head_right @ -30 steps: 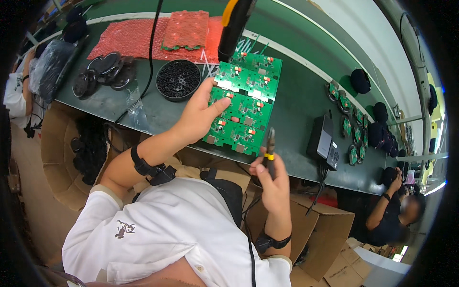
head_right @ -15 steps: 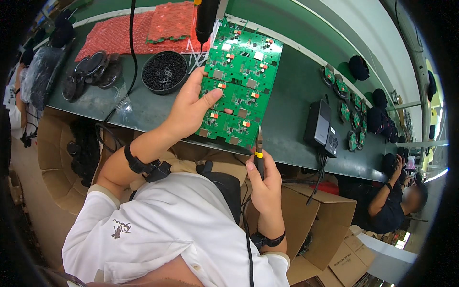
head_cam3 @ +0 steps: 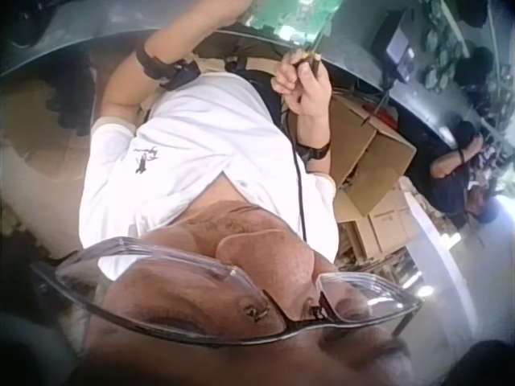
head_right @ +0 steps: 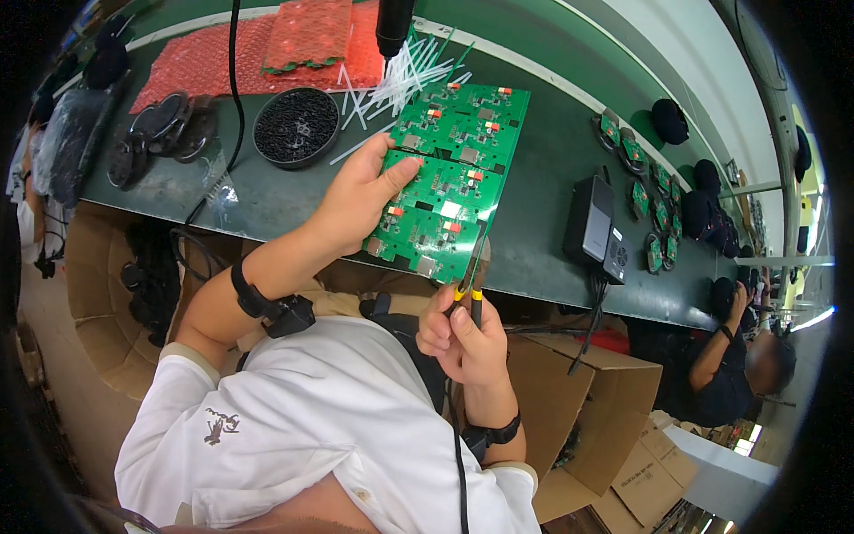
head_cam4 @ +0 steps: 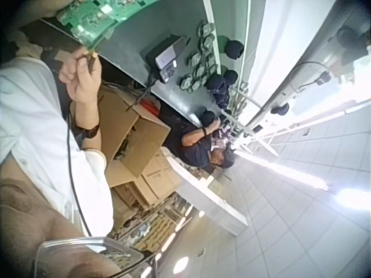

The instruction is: The person assembles electronic components at a workstation, using a soldering iron to attach small green circuit boards to black circular housings. They also use pliers to cut zip ties and secure wires on the devices. The person handles multiple units, moving them between the workbench and a cardboard box.

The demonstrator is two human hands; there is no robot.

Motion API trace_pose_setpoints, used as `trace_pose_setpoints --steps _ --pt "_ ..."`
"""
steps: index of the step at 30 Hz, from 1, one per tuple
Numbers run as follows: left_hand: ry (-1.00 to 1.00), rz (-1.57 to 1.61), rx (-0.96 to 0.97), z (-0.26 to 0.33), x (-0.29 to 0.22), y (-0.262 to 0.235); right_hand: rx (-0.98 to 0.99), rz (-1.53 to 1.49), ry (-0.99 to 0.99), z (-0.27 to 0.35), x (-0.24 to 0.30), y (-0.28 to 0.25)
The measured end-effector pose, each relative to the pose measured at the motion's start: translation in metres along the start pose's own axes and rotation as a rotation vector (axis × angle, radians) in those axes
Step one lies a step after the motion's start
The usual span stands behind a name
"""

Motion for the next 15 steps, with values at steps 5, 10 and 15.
trace_pose_setpoints --steps 5,10,15 --pt "0.078 -0.076 -0.048 -0.001 -0.007 -0.007 -0.238 0.519 -0.128 -0.002 0.012 0.004" --pt "0.212 -0.276 -0.022 0.002 -0.008 -0.009 -0.391 0.735 -0.232 -0.007 0.02 0.013" --pt "0.33 -0.354 0.003 0.003 -0.009 -0.009 -0.437 0.772 -0.26 -0.01 0.023 0.015"
Point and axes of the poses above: each hand's wrist, its own z-axis away from the middle knuckle, its own y-axis out of the palm, x = y × z, the point moved 1 cm from there along -z, towards the middle knuckle, and after that the axes turned 9 degrees about -z, right-handed, at the moved point
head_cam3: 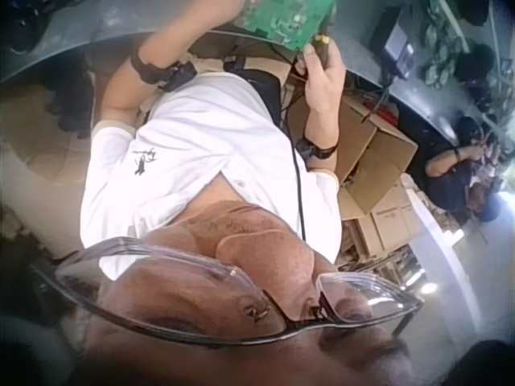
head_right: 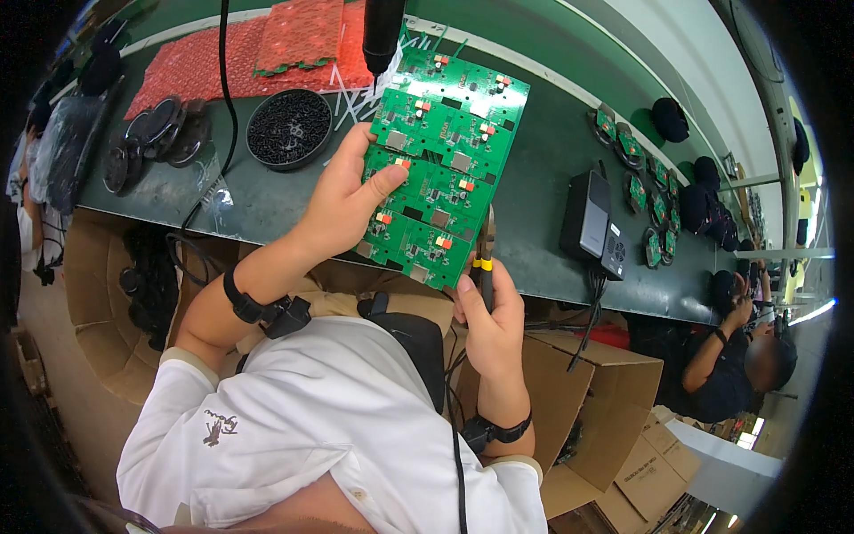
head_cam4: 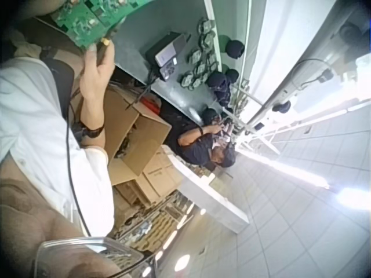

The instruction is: The person assembles electronic components at a workstation, using a soldering iron to attach small green circuit boards to black circular housings. They also use pliers to cut zip ties and secure wires on the devices. The person handles multiple units, moving them between the workbench and a cardboard box.

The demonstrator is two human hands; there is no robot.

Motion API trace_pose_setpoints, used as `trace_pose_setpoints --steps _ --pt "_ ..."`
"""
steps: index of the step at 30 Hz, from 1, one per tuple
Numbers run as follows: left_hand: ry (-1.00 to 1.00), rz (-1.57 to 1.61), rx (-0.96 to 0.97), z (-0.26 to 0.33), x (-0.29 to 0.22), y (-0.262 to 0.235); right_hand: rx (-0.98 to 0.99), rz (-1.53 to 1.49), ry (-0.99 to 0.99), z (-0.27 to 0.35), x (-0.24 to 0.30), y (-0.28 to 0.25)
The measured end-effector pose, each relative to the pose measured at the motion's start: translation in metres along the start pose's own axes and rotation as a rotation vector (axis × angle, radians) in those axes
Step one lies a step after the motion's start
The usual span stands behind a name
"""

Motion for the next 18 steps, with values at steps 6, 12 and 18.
trace_pose_setpoints --steps 6,12,18 --pt "-0.103 0.128 0.048 -0.001 -0.005 0.0 0.131 -0.33 0.15 -0.001 -0.012 -0.01" --pt "-0.505 0.513 0.163 0.006 -0.003 0.005 0.424 -0.736 0.202 0.001 -0.016 0.0" --pt "-0.453 -0.087 0.064 -0.006 0.006 -0.014 0.277 -0.67 0.052 -0.013 -0.004 -0.023"
Point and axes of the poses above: each hand's wrist, its own z-axis away from the middle knuckle, its own y-axis out of the palm, x = y × z, the point moved 1 cm from there along -z, towards the middle knuckle, and after that the axes turned 9 degrees about -z, right-handed, at the moved point
